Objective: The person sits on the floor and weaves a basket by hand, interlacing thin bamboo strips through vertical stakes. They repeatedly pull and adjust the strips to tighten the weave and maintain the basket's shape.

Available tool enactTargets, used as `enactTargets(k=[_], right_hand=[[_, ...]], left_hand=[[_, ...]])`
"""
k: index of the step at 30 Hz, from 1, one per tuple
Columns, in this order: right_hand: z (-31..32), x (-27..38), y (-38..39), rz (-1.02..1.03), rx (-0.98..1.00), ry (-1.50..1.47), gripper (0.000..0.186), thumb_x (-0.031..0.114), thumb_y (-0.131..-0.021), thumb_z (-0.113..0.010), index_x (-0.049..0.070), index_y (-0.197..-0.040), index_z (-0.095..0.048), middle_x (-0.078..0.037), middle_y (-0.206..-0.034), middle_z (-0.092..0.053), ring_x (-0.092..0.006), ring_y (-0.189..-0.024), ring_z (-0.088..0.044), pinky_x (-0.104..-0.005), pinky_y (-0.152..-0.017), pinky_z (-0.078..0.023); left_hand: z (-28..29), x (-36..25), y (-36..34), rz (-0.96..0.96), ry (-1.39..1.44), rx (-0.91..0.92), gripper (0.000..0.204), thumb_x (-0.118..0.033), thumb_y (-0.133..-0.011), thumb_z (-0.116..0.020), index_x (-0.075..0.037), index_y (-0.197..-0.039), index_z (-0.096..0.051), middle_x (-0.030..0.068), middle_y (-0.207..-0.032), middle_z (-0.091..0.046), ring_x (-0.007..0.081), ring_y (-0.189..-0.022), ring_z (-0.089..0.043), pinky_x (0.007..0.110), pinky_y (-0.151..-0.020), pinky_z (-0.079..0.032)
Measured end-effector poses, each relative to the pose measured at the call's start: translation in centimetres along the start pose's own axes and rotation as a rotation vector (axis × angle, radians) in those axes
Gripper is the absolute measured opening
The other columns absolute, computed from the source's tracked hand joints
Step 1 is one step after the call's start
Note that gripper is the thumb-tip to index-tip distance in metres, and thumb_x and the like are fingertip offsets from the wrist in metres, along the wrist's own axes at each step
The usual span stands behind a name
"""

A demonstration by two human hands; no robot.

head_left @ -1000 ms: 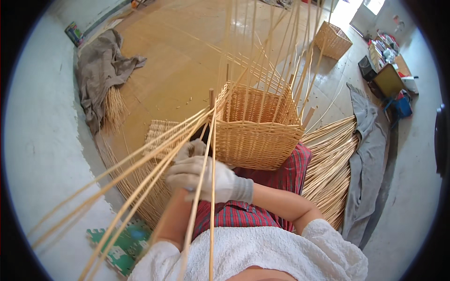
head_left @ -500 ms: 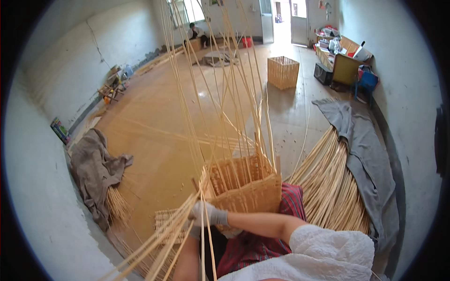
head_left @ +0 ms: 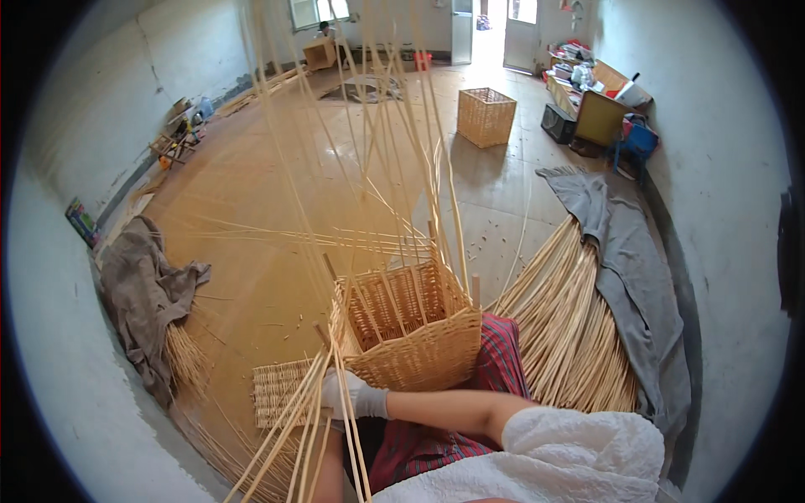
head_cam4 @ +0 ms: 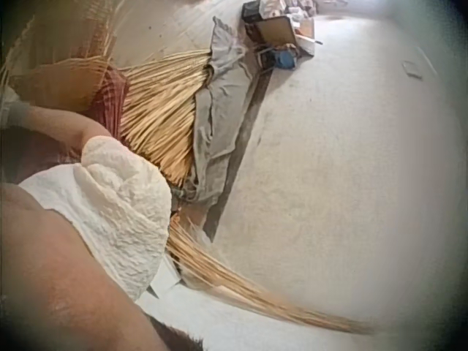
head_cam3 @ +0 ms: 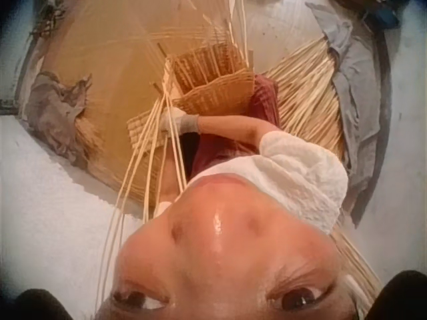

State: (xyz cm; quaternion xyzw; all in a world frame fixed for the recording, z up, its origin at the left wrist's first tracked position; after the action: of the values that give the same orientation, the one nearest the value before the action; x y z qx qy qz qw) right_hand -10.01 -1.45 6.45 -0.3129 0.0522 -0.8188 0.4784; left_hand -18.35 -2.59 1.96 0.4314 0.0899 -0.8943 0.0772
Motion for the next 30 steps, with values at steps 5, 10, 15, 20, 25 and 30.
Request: enactTargets(k=[5, 10, 15, 20, 25, 30], right_hand=[[7.9, 10.3, 3.2, 0.417, 0.044, -0.289, 0.038, 0.052, -0.085, -0.067, 0.014, -0.081, -0.071, -0.009, -0.081, -0.069, -0.0338, -0.079, -0.067, -0.0468, -0.076, -0.053], [7.2, 12.9, 6.7, 0.254, 0.086, -0.282, 0.046, 0.055, -0.08, -0.072, 0.009, -0.076, -0.066, -0.009, -0.071, -0.067, -0.0324, -0.069, -0.068, -0.0442, -0.073, -0.055], [11.8, 12.7, 7.2, 0.085, 0.2, -0.213, 0.046, 0.056, -0.08, -0.071, 0.012, -0.068, -0.065, -0.009, -0.066, -0.065, -0.0299, -0.068, -0.067, -0.0414, -0.073, -0.05], [18.3, 0.4, 11.6, -0.063, -0.34, -0.655, 0.04, 0.031, -0.1, -0.057, 0.005, -0.071, -0.065, -0.011, -0.072, -0.063, -0.0294, -0.075, -0.068, -0.0392, -0.074, -0.056], [16.5, -11.7, 15.1, -0.166, -0.591, -1.252, 0.034, 0.029, -0.111, -0.041, 0.0, -0.107, -0.059, -0.004, -0.073, -0.053, -0.0148, -0.065, -0.052, -0.0354, -0.065, -0.049], [17.8, -8.5, 14.1, -0.242, -0.649, -1.019, 0.027, 0.018, -0.11, -0.048, -0.001, -0.127, -0.057, -0.003, -0.077, -0.055, -0.011, -0.069, -0.05, -0.0301, -0.067, -0.049]], left_hand=[[5.4, -1.4, 4.0, -0.172, -0.171, 0.053, 0.073, -0.031, -0.095, -0.072, 0.0, -0.15, -0.036, 0.0057, -0.094, -0.072, 0.0248, -0.117, -0.061, 0.039, -0.115, -0.032], [7.7, -17.0, 5.4, -0.504, 0.016, 0.071, 0.079, -0.031, -0.095, -0.071, 0.001, -0.156, -0.031, 0.006, -0.095, -0.073, 0.0264, -0.124, -0.061, 0.041, -0.123, -0.029], [8.3, -15.9, 1.4, -0.411, 0.934, 0.014, 0.052, -0.031, -0.105, -0.055, 0.004, -0.143, -0.048, -0.0055, -0.064, -0.05, 0.0108, -0.064, -0.055, 0.039, -0.092, -0.056], [11.0, -9.3, -2.1, -0.248, 1.231, 0.163, 0.035, -0.023, -0.112, -0.039, 0.003, -0.128, -0.056, -0.0098, -0.054, -0.027, 0.0038, -0.049, -0.032, 0.034, -0.078, -0.056], [7.0, -8.4, 2.4, -0.179, 1.014, -0.064, 0.028, -0.019, -0.11, -0.044, 0.002, -0.123, -0.057, 0.0029, -0.074, -0.059, 0.0107, -0.066, -0.053, 0.037, -0.09, -0.051], [-0.2, -7.6, 5.0, -0.127, 0.986, -0.251, 0.051, -0.01, -0.104, -0.055, 0.004, -0.15, -0.041, 0.0213, -0.153, -0.043, 0.0311, -0.144, -0.04, 0.049, -0.124, -0.027]])
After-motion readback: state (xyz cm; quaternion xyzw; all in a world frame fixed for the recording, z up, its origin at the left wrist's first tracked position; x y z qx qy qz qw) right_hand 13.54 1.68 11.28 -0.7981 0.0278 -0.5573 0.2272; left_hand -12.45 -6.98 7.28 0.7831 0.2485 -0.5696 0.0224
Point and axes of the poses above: each hand's wrist, its own y-axis away from the middle knuckle, its own z-axis out of the back of the hand, x = y × z, the point moved 5 cm from there along -y, towards the middle knuckle
